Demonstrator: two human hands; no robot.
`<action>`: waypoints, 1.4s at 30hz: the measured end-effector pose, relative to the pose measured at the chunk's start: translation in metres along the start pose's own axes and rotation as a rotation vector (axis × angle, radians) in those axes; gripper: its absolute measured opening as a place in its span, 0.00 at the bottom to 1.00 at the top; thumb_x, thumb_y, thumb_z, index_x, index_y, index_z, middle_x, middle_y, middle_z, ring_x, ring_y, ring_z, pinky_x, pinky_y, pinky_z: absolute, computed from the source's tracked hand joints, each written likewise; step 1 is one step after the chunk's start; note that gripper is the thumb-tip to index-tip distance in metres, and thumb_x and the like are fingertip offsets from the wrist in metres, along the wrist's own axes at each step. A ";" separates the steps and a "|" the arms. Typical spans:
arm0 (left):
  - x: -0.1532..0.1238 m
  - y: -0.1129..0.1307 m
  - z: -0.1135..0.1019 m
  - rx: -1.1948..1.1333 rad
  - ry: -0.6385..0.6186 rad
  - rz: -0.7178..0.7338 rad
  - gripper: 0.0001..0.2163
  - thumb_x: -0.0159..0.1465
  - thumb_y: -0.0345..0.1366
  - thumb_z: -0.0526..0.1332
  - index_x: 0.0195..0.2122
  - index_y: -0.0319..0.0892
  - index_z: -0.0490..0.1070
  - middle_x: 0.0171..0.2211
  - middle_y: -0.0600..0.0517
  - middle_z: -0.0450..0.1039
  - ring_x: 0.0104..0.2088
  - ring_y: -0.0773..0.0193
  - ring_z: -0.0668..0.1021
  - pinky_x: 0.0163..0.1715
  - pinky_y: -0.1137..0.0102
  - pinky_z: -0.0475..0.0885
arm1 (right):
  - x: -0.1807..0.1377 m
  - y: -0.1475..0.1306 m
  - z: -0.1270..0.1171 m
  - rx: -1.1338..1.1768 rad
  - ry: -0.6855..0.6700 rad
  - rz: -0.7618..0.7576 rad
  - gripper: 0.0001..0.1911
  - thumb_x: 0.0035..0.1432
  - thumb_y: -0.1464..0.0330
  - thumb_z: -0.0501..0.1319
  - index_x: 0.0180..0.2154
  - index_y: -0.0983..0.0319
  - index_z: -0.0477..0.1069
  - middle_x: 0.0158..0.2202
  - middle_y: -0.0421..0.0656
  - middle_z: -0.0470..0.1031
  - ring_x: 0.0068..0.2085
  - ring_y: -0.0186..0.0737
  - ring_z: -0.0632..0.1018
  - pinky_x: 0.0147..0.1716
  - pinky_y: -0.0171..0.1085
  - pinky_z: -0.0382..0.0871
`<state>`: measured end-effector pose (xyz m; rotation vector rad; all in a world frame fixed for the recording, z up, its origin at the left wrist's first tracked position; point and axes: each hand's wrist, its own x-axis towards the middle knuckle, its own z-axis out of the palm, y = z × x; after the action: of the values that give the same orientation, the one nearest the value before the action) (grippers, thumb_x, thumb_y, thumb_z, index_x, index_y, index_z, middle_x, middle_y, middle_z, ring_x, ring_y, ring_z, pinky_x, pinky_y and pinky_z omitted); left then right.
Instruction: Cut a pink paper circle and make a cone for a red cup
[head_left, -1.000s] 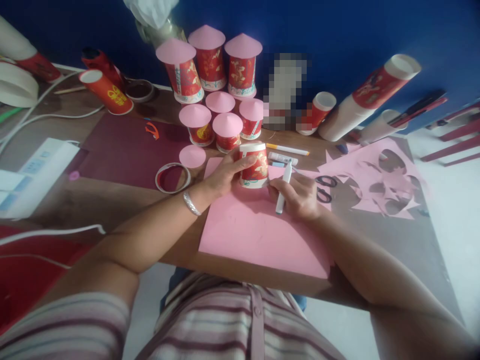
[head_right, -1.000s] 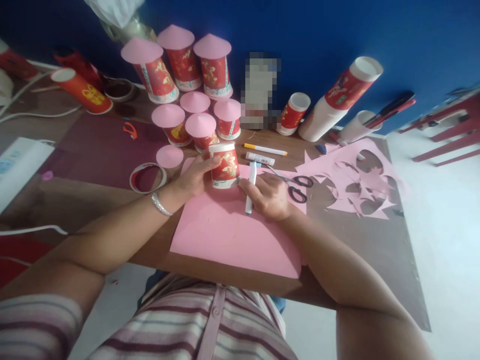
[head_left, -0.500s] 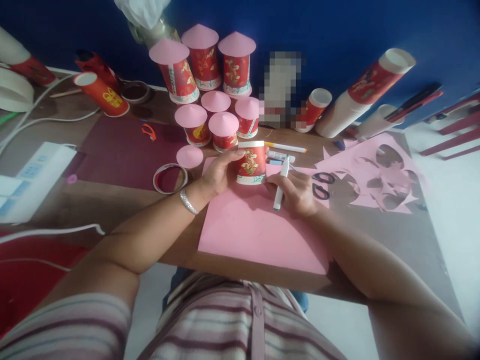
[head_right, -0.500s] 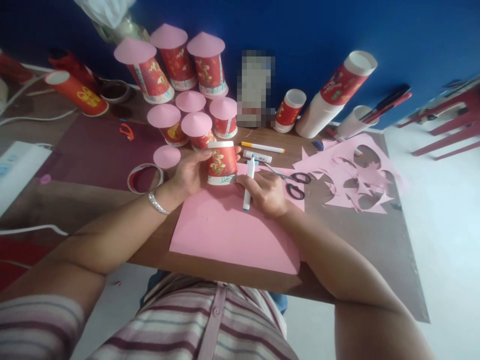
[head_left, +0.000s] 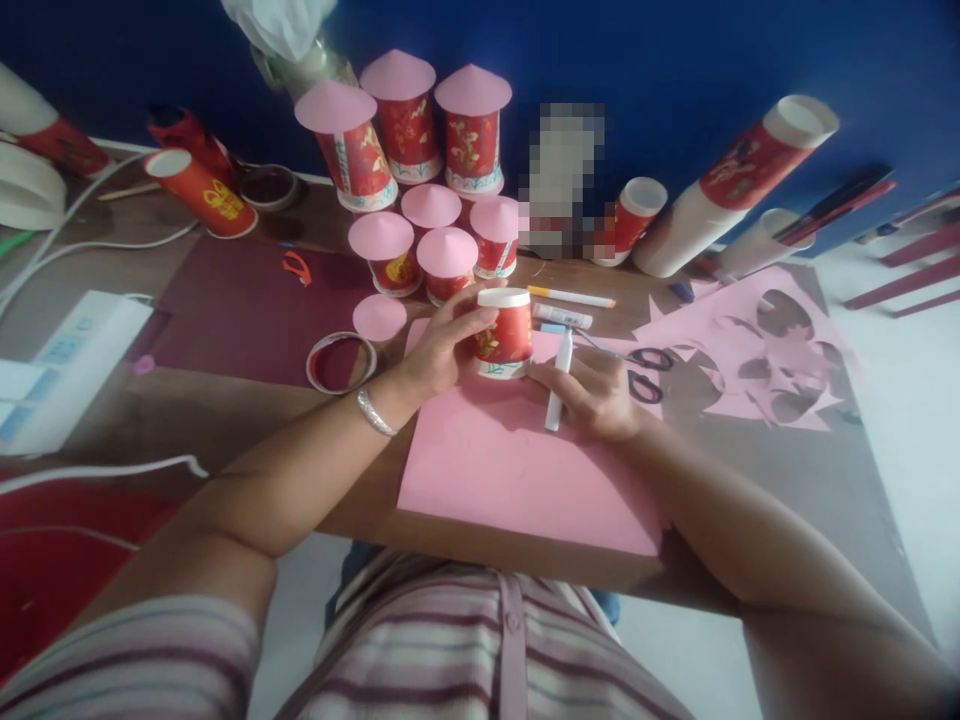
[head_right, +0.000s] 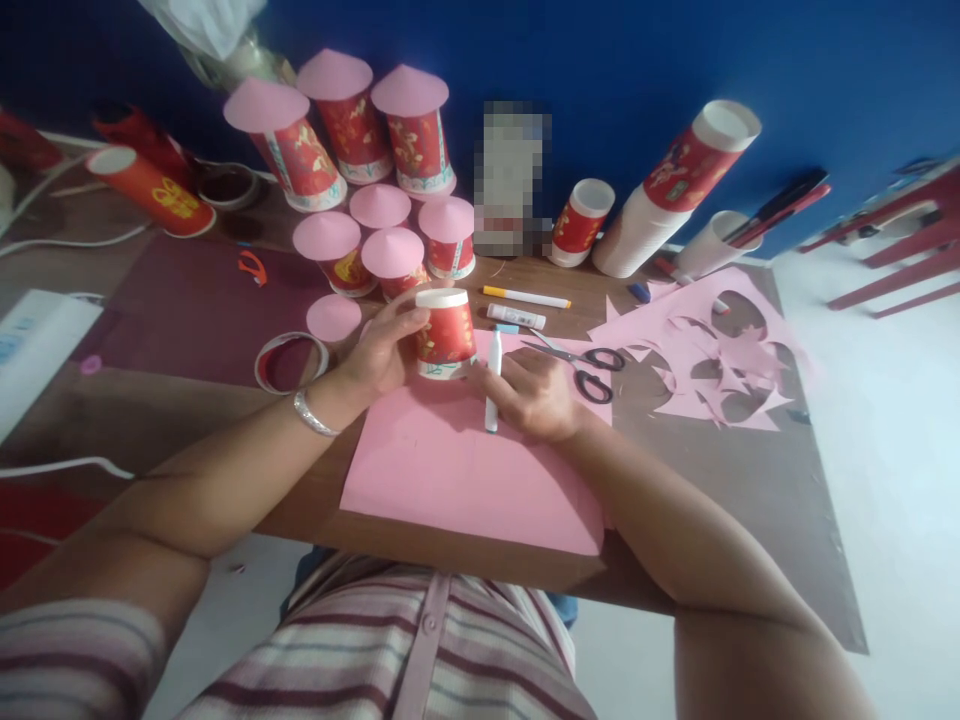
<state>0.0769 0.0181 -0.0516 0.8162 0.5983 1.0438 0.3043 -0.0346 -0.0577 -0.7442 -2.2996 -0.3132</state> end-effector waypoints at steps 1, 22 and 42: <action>0.000 0.001 0.000 -0.031 0.002 -0.015 0.18 0.59 0.41 0.74 0.49 0.42 0.79 0.48 0.47 0.82 0.54 0.51 0.82 0.54 0.60 0.76 | 0.000 0.000 0.001 0.015 0.012 0.037 0.13 0.66 0.72 0.66 0.51 0.57 0.73 0.26 0.36 0.74 0.25 0.37 0.73 0.27 0.38 0.65; -0.006 0.006 -0.001 0.185 -0.043 0.088 0.22 0.58 0.42 0.73 0.53 0.45 0.78 0.48 0.48 0.80 0.48 0.55 0.80 0.51 0.61 0.76 | -0.003 0.022 0.003 0.065 0.119 0.480 0.12 0.71 0.67 0.61 0.53 0.57 0.77 0.34 0.42 0.80 0.32 0.40 0.81 0.33 0.37 0.73; 0.018 0.009 0.011 0.767 -0.110 0.181 0.13 0.65 0.48 0.70 0.42 0.44 0.82 0.41 0.48 0.81 0.40 0.59 0.80 0.44 0.64 0.74 | -0.005 0.048 -0.006 0.042 0.156 0.537 0.18 0.75 0.59 0.56 0.56 0.57 0.77 0.41 0.49 0.79 0.39 0.47 0.80 0.41 0.46 0.79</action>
<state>0.0875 0.0337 -0.0388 1.6113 0.8563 0.9187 0.3389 -0.0008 -0.0558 -1.2268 -1.8676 -0.0701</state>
